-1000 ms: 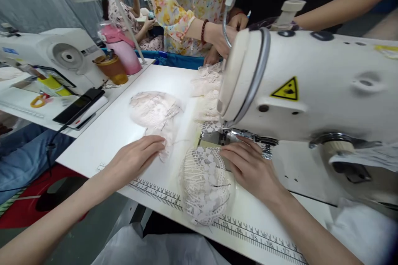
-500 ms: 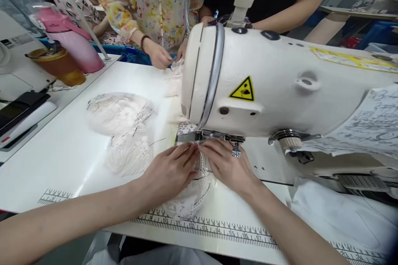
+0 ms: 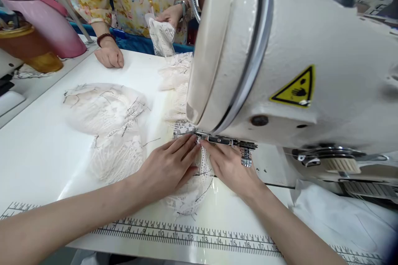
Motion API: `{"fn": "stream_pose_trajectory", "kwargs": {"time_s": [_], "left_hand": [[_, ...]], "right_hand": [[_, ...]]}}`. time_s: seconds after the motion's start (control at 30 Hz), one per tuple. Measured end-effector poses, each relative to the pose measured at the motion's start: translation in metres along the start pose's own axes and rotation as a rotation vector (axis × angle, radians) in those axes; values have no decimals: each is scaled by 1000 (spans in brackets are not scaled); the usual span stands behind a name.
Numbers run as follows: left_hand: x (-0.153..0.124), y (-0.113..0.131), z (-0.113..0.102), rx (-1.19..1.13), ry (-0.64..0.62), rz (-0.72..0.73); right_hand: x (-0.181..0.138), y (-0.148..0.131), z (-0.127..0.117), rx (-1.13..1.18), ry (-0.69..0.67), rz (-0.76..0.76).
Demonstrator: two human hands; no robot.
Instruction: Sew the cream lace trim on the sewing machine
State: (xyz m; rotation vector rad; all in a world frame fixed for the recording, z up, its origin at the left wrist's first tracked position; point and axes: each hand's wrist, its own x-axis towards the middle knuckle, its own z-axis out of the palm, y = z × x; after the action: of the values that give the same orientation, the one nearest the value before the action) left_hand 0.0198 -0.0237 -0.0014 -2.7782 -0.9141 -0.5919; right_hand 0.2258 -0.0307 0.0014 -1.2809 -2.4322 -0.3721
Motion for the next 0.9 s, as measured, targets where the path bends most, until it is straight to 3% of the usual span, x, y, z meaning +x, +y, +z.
{"fn": "stream_pose_trajectory", "kwargs": {"time_s": [0.47, 0.9], "left_hand": [[-1, -1, 1, -4, 8, -6], [0, -4, -1, -43, -15, -3]], "right_hand": [[-4, -7, -3, -199, -31, -3], [-3, -5, 1, -19, -11, 47]]}}
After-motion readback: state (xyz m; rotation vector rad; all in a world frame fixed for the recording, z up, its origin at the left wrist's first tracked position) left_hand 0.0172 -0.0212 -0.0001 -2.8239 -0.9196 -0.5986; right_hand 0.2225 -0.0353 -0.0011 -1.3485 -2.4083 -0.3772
